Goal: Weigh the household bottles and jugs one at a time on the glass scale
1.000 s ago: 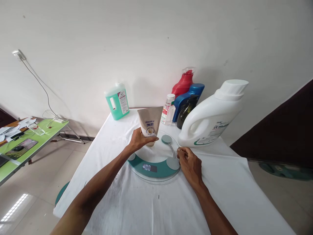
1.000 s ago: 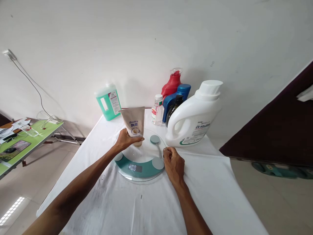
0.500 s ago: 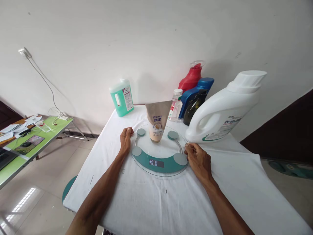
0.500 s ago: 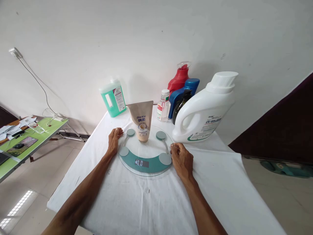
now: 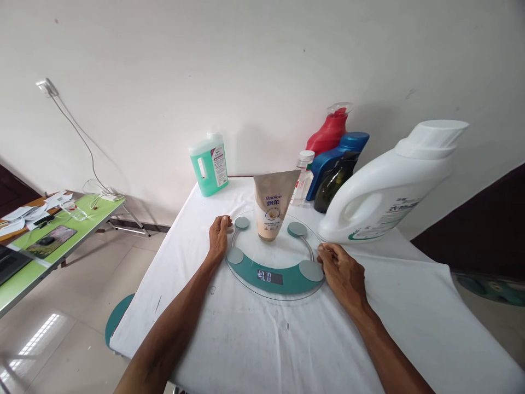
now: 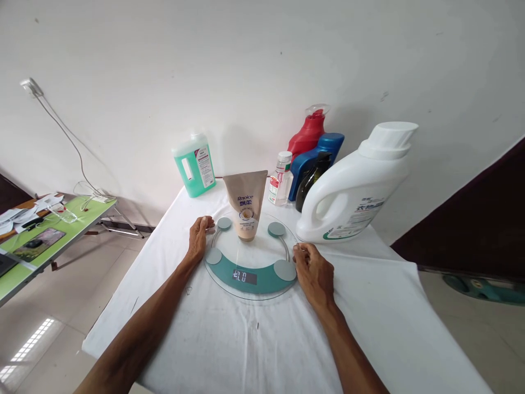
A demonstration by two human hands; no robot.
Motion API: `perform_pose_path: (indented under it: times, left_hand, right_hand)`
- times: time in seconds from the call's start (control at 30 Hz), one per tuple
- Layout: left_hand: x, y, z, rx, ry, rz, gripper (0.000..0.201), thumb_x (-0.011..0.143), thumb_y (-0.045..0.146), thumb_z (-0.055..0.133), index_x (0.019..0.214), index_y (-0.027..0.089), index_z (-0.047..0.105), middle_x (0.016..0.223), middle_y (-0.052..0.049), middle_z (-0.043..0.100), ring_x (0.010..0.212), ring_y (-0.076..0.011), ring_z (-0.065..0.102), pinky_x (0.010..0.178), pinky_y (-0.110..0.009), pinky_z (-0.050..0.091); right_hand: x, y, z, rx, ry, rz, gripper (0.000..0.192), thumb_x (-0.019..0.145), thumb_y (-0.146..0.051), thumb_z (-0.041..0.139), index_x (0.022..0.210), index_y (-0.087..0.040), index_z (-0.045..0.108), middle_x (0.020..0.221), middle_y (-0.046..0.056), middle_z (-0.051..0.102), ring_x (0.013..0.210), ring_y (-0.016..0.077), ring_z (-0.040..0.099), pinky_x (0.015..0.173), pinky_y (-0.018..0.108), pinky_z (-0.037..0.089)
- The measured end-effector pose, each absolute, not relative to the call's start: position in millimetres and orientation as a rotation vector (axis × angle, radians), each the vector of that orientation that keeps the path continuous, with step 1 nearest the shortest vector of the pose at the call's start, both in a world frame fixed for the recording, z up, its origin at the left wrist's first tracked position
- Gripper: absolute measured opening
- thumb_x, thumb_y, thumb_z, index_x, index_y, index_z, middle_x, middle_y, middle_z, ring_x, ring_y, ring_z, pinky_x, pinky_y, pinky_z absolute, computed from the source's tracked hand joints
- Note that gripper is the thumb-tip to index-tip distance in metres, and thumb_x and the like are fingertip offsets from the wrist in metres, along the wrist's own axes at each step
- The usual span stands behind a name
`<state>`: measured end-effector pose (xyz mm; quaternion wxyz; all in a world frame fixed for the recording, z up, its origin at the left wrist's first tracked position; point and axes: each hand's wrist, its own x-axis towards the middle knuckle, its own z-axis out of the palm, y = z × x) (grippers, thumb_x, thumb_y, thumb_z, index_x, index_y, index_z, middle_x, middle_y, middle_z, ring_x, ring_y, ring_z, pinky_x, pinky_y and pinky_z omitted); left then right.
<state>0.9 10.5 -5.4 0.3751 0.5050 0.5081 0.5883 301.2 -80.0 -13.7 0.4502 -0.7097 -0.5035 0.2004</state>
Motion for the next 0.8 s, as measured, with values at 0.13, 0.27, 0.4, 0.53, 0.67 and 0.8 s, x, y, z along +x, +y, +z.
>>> perform_pose_path:
  times: [0.13, 0.27, 0.4, 0.53, 0.67, 0.8]
  left_hand:
    - [1.0, 10.8, -4.6, 1.303, 1.336, 1.484, 0.068, 0.092, 0.084, 0.055, 0.098, 0.018, 0.071, 0.106, -0.014, 0.076, 0.100, -0.0274, 0.076, 0.084, -0.040, 0.063]
    - [0.3, 10.8, -4.0, 1.323, 1.335, 1.484, 0.066, 0.094, 0.082, 0.055, 0.099, 0.018, 0.071, 0.107, -0.015, 0.077, 0.098, -0.0268, 0.076, 0.082, -0.039, 0.063]
    - [0.2, 10.2, -3.9, 1.329, 1.317, 1.490, 0.063, 0.096, 0.079, 0.056, 0.098, 0.018, 0.071, 0.108, -0.015, 0.077, 0.097, -0.0270, 0.076, 0.079, -0.039, 0.064]
    - [0.3, 10.5, -4.2, 1.324, 1.332, 1.478, 0.060, 0.097, 0.076, 0.056, 0.097, 0.018, 0.071, 0.109, -0.015, 0.077, 0.096, -0.0259, 0.076, 0.079, -0.038, 0.064]
    - [-0.2, 11.3, -5.3, 1.337, 1.336, 1.478, 0.061, 0.097, 0.078, 0.055, 0.097, 0.018, 0.071, 0.108, -0.014, 0.076, 0.096, -0.0262, 0.076, 0.079, -0.038, 0.064]
    - [-0.6, 10.9, -5.1, 1.347, 1.338, 1.469, 0.062, 0.096, 0.079, 0.055, 0.099, 0.018, 0.070, 0.109, -0.014, 0.076, 0.095, -0.0257, 0.076, 0.081, -0.038, 0.063]
  right_hand:
    - [301.2, -80.5, -14.4, -1.752, -1.252, 0.504, 0.042, 0.085, -0.067, 0.048, 0.090, -0.028, 0.063, 0.073, 0.008, 0.077, 0.068, 0.0293, 0.072, 0.075, 0.041, 0.053]
    - [300.9, -80.8, -13.5, -1.769, -1.247, 0.514, 0.042, 0.085, -0.066, 0.047, 0.091, -0.027, 0.063, 0.074, 0.009, 0.077, 0.072, 0.0309, 0.074, 0.078, 0.043, 0.053]
    - [301.7, -81.7, -14.6, -1.747, -1.267, 0.499, 0.041, 0.088, -0.065, 0.048, 0.091, -0.027, 0.064, 0.076, 0.009, 0.078, 0.072, 0.0304, 0.074, 0.079, 0.043, 0.054]
    - [302.5, -81.5, -17.1, -1.740, -1.260, 0.492, 0.039, 0.089, -0.063, 0.049, 0.092, -0.027, 0.064, 0.075, 0.008, 0.078, 0.072, 0.0305, 0.074, 0.079, 0.043, 0.054]
    - [302.1, -80.9, -17.5, -1.763, -1.256, 0.493, 0.040, 0.088, -0.064, 0.049, 0.094, -0.027, 0.065, 0.075, 0.008, 0.078, 0.074, 0.0312, 0.074, 0.081, 0.043, 0.055]
    - [301.6, -80.4, -18.1, -1.780, -1.242, 0.494, 0.043, 0.087, -0.065, 0.049, 0.096, -0.026, 0.066, 0.077, 0.009, 0.077, 0.078, 0.0322, 0.075, 0.082, 0.043, 0.055]
